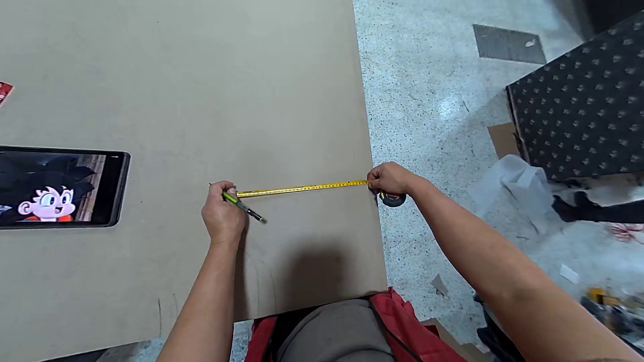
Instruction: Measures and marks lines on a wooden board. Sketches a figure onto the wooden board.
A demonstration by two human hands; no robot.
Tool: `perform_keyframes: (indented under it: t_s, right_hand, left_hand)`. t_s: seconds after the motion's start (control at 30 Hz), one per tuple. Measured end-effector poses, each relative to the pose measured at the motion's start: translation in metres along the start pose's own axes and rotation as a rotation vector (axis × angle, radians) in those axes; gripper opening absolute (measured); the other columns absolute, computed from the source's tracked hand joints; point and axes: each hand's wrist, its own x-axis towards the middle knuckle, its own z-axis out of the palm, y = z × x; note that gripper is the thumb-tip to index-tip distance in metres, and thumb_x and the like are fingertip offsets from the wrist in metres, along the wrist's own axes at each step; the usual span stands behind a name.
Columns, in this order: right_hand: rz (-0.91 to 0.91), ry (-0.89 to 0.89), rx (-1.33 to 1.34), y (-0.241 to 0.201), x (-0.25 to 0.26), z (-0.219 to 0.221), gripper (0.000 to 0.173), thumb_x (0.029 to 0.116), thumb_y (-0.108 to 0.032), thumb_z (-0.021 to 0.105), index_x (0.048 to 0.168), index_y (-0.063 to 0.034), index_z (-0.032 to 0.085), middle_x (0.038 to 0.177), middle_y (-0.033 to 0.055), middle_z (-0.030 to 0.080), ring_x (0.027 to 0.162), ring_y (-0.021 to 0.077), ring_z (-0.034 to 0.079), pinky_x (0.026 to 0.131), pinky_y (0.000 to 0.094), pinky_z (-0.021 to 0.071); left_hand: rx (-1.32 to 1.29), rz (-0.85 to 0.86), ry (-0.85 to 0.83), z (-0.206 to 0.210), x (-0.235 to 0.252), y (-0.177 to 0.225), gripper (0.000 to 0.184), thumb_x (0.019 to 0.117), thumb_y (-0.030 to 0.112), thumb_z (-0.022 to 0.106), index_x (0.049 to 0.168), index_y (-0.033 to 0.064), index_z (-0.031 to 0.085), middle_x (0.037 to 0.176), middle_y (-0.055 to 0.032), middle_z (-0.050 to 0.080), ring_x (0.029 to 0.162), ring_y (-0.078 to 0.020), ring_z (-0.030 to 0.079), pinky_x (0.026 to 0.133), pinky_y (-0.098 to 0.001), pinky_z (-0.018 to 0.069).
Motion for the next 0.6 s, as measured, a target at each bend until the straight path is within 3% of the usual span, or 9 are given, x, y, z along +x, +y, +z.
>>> perform_keyframes:
  t_s: [0.07, 0.17, 0.23, 0.3, 0.4, 0.5, 0.6]
  right_hand:
    - [-0.011, -0.001, -0.006, 0.0, 0.001, 0.0, 0.024, 0.0999, -0.029, 0.064, 0.08, -0.0189, 0.073, 0.074, -0.0023, 0.072, 0.071, 0.0154, 0.068, 0.071, 0.0476, 0.054]
    - [-0.022, -0.008, -0.002, 0.002, 0.002, -0.001, 0.024, 0.1002, -0.029, 0.064, 0.081, -0.0193, 0.074, 0.074, -0.0028, 0.072, 0.071, 0.0148, 0.068, 0.071, 0.0473, 0.0538]
    - [-0.021, -0.015, 0.013, 0.003, 0.003, -0.002, 0.024, 0.1008, -0.029, 0.064, 0.082, -0.0195, 0.074, 0.075, -0.0031, 0.073, 0.071, 0.0145, 0.068, 0.071, 0.0471, 0.0541]
    - [-0.009, -0.03, 0.044, 0.003, 0.004, -0.002, 0.022, 0.1014, -0.029, 0.064, 0.085, -0.0194, 0.075, 0.077, -0.0029, 0.074, 0.073, 0.0142, 0.069, 0.074, 0.047, 0.0553]
    - [0.005, -0.045, 0.066, 0.005, 0.002, -0.004, 0.022, 0.1022, -0.029, 0.064, 0.087, -0.0187, 0.076, 0.079, -0.0019, 0.075, 0.074, 0.0155, 0.07, 0.075, 0.0481, 0.0559]
    - [-0.034, -0.043, 0.023, 0.002, 0.002, -0.006, 0.023, 0.1025, -0.028, 0.062, 0.085, -0.0186, 0.075, 0.08, -0.0004, 0.073, 0.077, 0.0185, 0.069, 0.077, 0.0515, 0.0545]
    - [-0.006, -0.041, 0.034, 0.0, 0.003, -0.005, 0.025, 0.103, -0.028, 0.063, 0.083, -0.0214, 0.074, 0.077, -0.003, 0.073, 0.074, 0.0167, 0.069, 0.074, 0.0508, 0.0549]
  left_hand:
    - [-0.054, -0.011, -0.001, -0.004, -0.001, -0.002, 0.024, 0.1089, 0.021, 0.05, 0.126, 0.0088, 0.061, 0.111, -0.0138, 0.07, 0.098, -0.0277, 0.07, 0.087, -0.0546, 0.0562]
    - [-0.285, 0.019, 0.047, -0.011, -0.007, -0.014, 0.034, 0.1097, 0.026, 0.048, 0.137, 0.0074, 0.056, 0.113, -0.0107, 0.07, 0.095, -0.0182, 0.072, 0.087, -0.0421, 0.0607]
    - [-0.466, 0.02, 0.086, -0.012, -0.011, -0.024, 0.039, 0.1112, 0.031, 0.044, 0.139, 0.007, 0.057, 0.104, -0.0069, 0.071, 0.085, -0.0134, 0.071, 0.077, -0.0338, 0.0611]
    - [-0.503, -0.098, 0.091, -0.014, -0.012, -0.024, 0.038, 0.1103, 0.036, 0.047, 0.129, 0.01, 0.068, 0.091, -0.0019, 0.072, 0.074, -0.0091, 0.068, 0.069, -0.0278, 0.059]
    - [-0.449, -0.185, 0.049, -0.014, -0.009, -0.018, 0.03, 0.1066, 0.031, 0.057, 0.116, 0.0078, 0.073, 0.086, -0.0032, 0.072, 0.07, -0.0106, 0.067, 0.069, -0.0316, 0.0585]
    - [-0.419, -0.236, 0.009, -0.016, -0.003, -0.014, 0.022, 0.103, 0.023, 0.063, 0.116, 0.0059, 0.07, 0.091, -0.0081, 0.074, 0.076, -0.0177, 0.072, 0.075, -0.0407, 0.0621]
    - [-0.392, -0.297, 0.001, -0.017, 0.003, -0.01, 0.016, 0.0994, 0.018, 0.068, 0.11, 0.0066, 0.072, 0.086, -0.007, 0.075, 0.074, -0.0181, 0.073, 0.072, -0.041, 0.0634]
